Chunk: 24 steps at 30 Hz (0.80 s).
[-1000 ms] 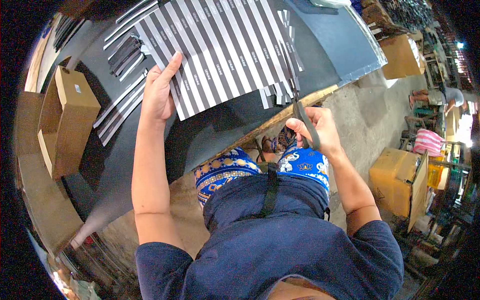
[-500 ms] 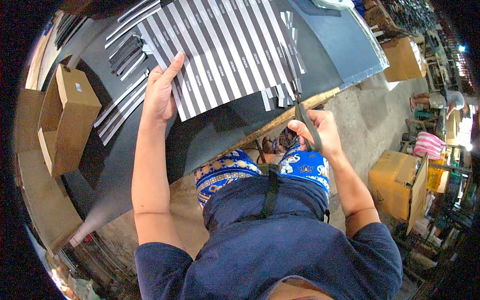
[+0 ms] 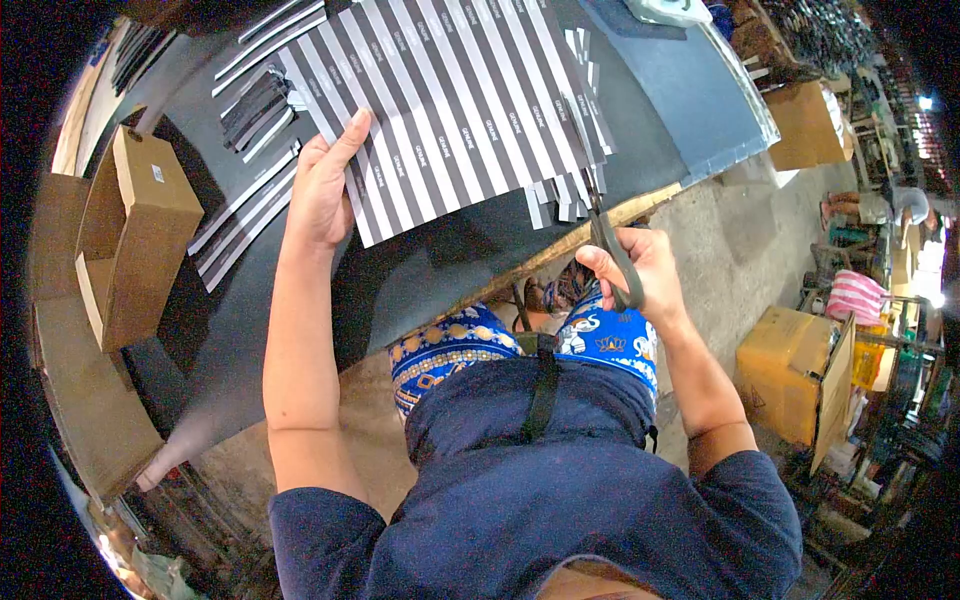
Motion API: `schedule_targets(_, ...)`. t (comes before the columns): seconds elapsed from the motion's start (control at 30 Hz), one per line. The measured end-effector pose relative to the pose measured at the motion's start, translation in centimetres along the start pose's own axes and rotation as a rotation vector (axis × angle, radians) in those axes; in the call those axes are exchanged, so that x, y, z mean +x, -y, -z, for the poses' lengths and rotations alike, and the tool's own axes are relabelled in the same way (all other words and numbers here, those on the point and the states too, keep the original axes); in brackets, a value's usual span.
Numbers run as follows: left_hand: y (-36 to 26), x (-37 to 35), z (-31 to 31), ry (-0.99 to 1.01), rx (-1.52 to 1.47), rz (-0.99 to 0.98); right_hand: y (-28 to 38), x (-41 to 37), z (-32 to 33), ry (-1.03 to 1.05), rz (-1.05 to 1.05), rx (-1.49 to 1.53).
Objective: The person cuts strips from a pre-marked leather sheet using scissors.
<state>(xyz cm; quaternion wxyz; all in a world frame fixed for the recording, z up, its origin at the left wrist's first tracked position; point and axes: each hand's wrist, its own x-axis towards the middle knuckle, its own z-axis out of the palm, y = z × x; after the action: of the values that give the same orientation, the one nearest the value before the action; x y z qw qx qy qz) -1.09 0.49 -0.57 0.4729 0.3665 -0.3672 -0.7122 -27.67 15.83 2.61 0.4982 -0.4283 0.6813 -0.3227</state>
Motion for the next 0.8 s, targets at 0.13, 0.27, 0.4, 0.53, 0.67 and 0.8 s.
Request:
schedule_targets(0.13, -0.2, -0.1, -0.2, -0.017, -0.002, 0.004, 0.0, 0.0, 0.0, -0.008, -0.033, -0.001)
schedule_targets(0.27, -0.1, -0.1, 0.0, -0.006, 0.000, 0.007, 0.2, 0.0, 0.0, -0.007, -0.020, -0.009)
schedule_targets(0.4, -0.1, 0.0, 0.0, -0.010, -0.006, 0.016, -0.1, 0.2, 0.1, -0.012, -0.011, -0.038)
schedule_targets(0.53, -0.4, -0.2, -0.4, -0.031, 0.019, 0.030, 0.6, 0.3, 0.1, 0.035, -0.016, -0.005)
schedule_targets(0.67, -0.2, -0.6, -0.7, 0.007, 0.064, 0.050, 0.7, 0.9, 0.1, 0.066, -0.005, 0.005)
schedule_targets(0.8, -0.2, -0.9, -1.0, 0.039, 0.059, 0.080, 1.1, 1.9, 0.3, 0.073, 0.101, 0.086)
